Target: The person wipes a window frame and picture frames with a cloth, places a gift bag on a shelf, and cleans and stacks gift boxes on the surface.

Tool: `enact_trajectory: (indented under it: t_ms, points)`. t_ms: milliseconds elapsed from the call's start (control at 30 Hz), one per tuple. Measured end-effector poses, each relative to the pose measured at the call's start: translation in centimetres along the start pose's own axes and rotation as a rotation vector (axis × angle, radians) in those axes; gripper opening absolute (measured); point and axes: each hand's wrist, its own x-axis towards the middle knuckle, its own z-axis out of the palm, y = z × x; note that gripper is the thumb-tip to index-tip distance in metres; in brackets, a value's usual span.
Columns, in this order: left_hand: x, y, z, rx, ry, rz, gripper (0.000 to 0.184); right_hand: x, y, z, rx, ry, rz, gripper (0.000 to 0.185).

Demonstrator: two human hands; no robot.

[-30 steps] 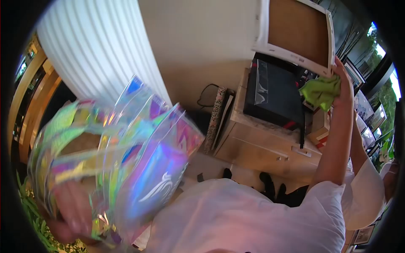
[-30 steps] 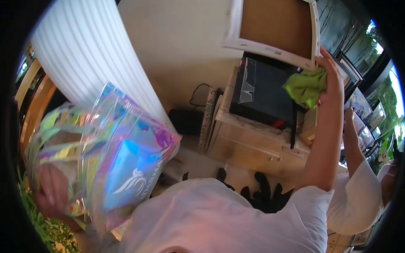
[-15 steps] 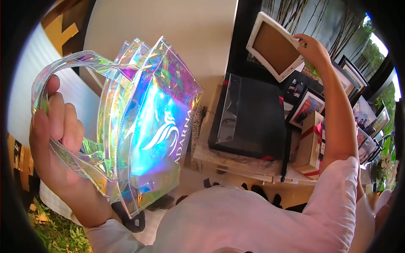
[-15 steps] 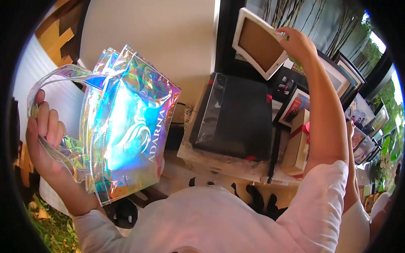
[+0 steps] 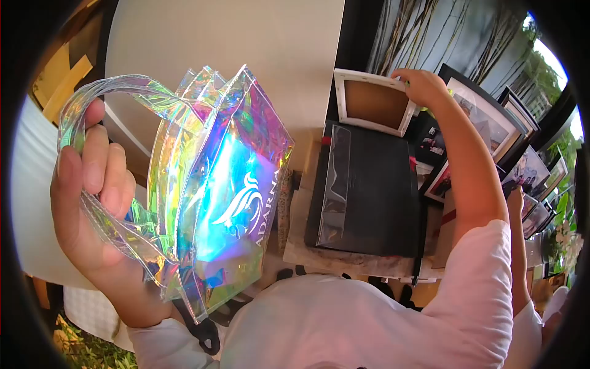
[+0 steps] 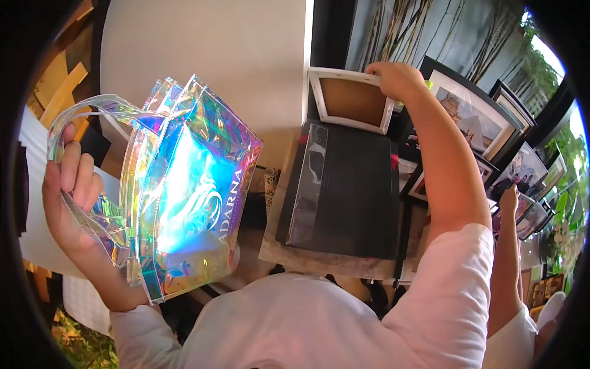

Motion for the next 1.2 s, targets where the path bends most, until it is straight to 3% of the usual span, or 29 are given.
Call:
enact_trajectory:
  t_ms: [167,600,800,900,967,1033,1100,1200]
  points:
    - [1.1,-1.9,-0.3,-0.045,0.053,-0.010,0.052,2.2,1.7,3.5,0.062,-0.129,-0.002,0.039]
    - [2.6,-0.7,2.6,0.046,0.046,-0.072,0.051,5.0,1.5,3.9,-0.318,-0.292,0.237,0.032]
    - [4.2,-2.9,4.9,0.063,0.103,-0.059,0.054,4.6,-0.1,2.9,-0.351,-0.099,0.224,0.029]
    - [5.4,-3.6,7.3,0.051,0.262,-0.086,0.051,2.1,-3.1,-1.2,-0.225,-0.090,-0.011,0.025]
    - [5.6,-3.7,9.7,0.031,0.366,-0.129,0.046,-1.4,-6.9,-4.3,0.129,-0.318,-0.100,0.027]
    - [6.9,-3.8,9.6,0.000,0.378,-0.164,0.037,-5.0,-9.6,-4.0,0.243,-0.594,-0.279,0.032]
    - [8.5,-4.8,6.9,-0.148,-0.055,-0.151,0.013,-8.3,-11.4,-1.9,0.321,-0.684,-0.474,0.037]
    - [8.9,-3.9,8.0,-0.420,-0.188,-0.248,0.011,-12.0,-13.8,0.5,0.267,-0.765,-0.461,0.049]
